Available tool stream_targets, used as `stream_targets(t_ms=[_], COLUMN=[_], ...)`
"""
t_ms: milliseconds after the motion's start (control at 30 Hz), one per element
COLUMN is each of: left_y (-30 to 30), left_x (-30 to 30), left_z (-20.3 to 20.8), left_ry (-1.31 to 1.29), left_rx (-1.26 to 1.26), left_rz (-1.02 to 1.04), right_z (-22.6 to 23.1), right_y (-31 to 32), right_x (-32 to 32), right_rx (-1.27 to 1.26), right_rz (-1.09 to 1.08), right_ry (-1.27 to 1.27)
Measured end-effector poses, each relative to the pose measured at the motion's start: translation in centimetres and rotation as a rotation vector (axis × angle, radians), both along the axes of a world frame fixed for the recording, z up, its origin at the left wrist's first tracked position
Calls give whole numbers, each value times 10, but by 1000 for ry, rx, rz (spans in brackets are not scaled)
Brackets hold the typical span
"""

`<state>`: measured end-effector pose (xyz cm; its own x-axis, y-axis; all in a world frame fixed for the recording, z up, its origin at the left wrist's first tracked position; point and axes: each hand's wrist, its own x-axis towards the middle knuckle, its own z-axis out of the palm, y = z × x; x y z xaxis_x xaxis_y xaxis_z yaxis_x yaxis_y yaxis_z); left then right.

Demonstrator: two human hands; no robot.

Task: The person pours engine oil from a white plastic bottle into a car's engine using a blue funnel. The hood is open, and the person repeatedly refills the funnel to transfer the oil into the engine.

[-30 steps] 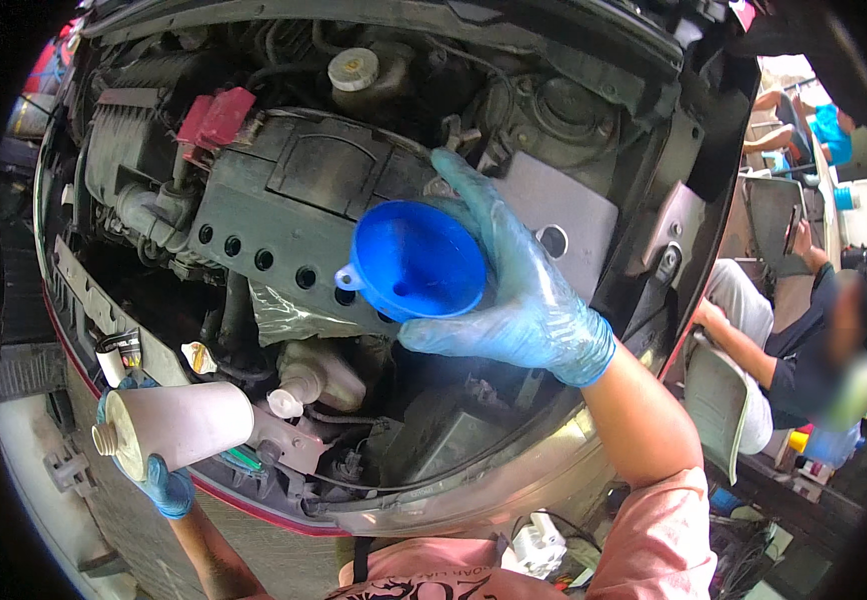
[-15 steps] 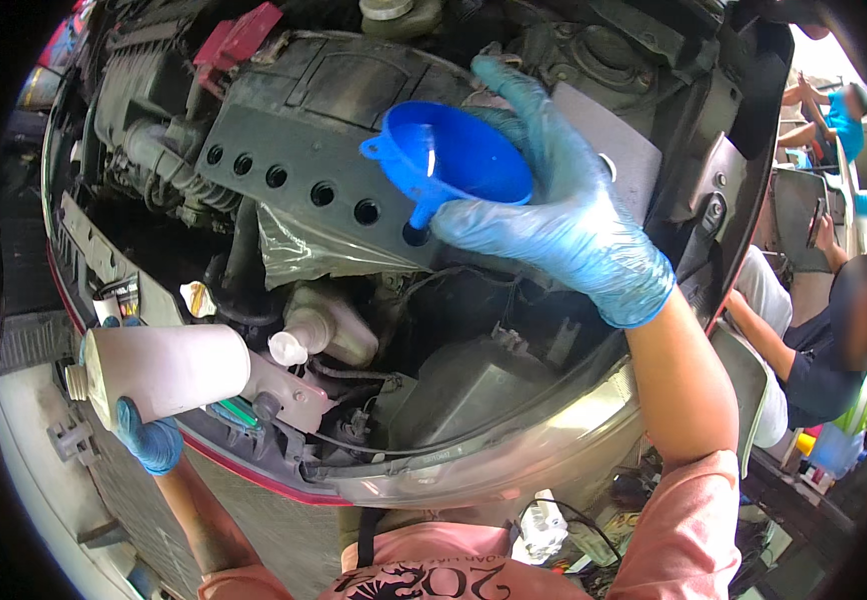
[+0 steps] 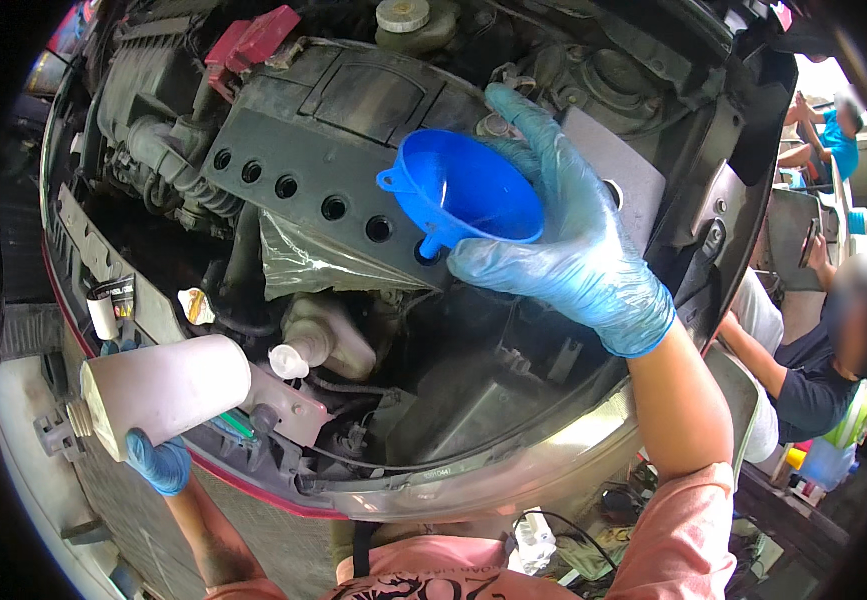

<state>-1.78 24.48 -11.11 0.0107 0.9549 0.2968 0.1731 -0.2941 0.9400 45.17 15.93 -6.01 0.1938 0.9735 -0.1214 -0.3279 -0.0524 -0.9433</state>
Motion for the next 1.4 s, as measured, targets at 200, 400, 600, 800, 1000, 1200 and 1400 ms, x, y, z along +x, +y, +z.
stream_targets(t_ms=[200,400,600,800,1000,1200,1400], left_y=[0,-9,-20,-24,-22,-25,-24], left_x=[1,14,18,6,5,14,15], left_z=[-1,5,9,0,-2,-7,-19], left_ry=[-62,-18,29,77,117,138,57], left_rx=[-21,12,-17,-28,-4,-3,49], left_rz=[10,35,81,22,9,86,55], right_z=[10,13,9,5,2,2,2], right_y=[-4,-2,-2,0,0,-1,-7], right_x=[3,6,10,11,9,4,4], right_rx=[-80,-150,-157,-141,-111,-102,-83], right_rz=[-37,-52,-71,-105,-114,-157,-242], right_ry=[-10,-57,-110,9,1,16,-204])
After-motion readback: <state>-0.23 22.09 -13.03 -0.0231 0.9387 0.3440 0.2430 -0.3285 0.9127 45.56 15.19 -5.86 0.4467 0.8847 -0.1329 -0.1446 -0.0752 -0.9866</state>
